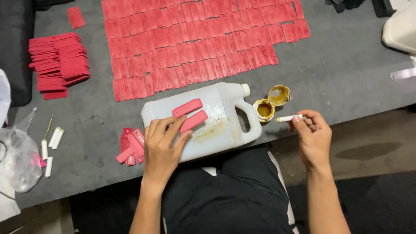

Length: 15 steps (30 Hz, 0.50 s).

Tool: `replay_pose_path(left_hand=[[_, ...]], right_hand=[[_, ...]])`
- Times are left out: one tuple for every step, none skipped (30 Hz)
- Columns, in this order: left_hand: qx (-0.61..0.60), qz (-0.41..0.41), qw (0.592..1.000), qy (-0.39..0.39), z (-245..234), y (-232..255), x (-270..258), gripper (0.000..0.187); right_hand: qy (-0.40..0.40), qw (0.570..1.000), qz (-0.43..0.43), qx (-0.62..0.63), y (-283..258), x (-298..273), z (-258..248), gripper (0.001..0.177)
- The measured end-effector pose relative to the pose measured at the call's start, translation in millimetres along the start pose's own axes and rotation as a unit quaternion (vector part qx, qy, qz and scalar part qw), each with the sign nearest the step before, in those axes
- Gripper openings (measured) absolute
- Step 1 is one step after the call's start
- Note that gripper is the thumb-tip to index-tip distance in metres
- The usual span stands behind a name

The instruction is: Applying glue to small red leather pieces using a manual applicator

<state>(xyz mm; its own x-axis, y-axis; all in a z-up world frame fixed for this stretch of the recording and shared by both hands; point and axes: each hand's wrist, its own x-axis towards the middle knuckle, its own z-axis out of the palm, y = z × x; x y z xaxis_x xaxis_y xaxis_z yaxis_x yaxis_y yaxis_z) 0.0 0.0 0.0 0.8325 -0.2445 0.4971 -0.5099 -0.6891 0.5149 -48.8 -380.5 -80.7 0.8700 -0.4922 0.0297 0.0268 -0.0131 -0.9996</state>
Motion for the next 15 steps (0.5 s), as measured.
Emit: replay_pose_path(left_hand=[[-0.003,0.002,1.000,-0.004,5,3,-3,0.031],[-0.006,0.000,1.000,-0.005,9,5,-7,0.032],[-0.005,-0.004,1.000,-0.005,13,8,-11,0.032],[-0.006,-0.004,1.000,-0.008,17,7,-11,0.032],[-0.004,-0.008,1.000,-0.003,19,7,-12,0.032],[-0.001,-0.012,1.000,0.001,22,6,-14,0.032],[0.001,-0.015,1.000,0.001,23,6,-15,0.032],[0.005,-0.017,1.000,0.006,23,6,-15,0.032],[0.012,-0.021,1.000,0.014,23,6,-16,0.031],[0.017,-0.026,0.999,0.014,22,8,-16,0.031],[0.013,-0.024,1.000,0.015,21,9,-15,0.032],[0.010,-0.021,1.000,0.016,21,11,-15,0.032],[0.013,-0.024,1.000,0.015,21,12,-15,0.032],[0.018,-0.023,1.000,0.005,21,14,-16,0.032],[0.022,-0.021,1.000,-0.004,22,16,-16,0.033]], right_hand=[[0.005,1.000,0.002,-0.002,4,-1,0,0.017],[0.005,1.000,0.011,0.006,7,-1,0,0.015],[0.002,1.000,0.019,0.015,12,-1,1,0.013],[0.004,1.000,0.021,0.015,9,-2,4,0.013],[-0.004,1.000,0.025,0.009,7,-3,7,0.013],[-0.013,1.000,0.028,0.003,4,-5,11,0.014],[-0.016,0.999,0.031,0.003,4,-6,11,0.014],[-0.020,0.999,0.035,-0.001,4,-7,12,0.015],[-0.027,0.999,0.038,-0.003,4,-6,14,0.016],[-0.034,0.999,0.041,-0.002,2,-7,15,0.016],[-0.033,0.999,0.039,-0.015,0,-8,16,0.017],[-0.033,0.998,0.036,-0.028,-2,-8,17,0.018],[-0.037,0.998,0.039,-0.027,-3,-8,18,0.018],[-0.039,0.998,0.032,-0.043,-4,-8,19,0.018],[-0.039,0.997,0.023,-0.059,-6,-8,19,0.019]])
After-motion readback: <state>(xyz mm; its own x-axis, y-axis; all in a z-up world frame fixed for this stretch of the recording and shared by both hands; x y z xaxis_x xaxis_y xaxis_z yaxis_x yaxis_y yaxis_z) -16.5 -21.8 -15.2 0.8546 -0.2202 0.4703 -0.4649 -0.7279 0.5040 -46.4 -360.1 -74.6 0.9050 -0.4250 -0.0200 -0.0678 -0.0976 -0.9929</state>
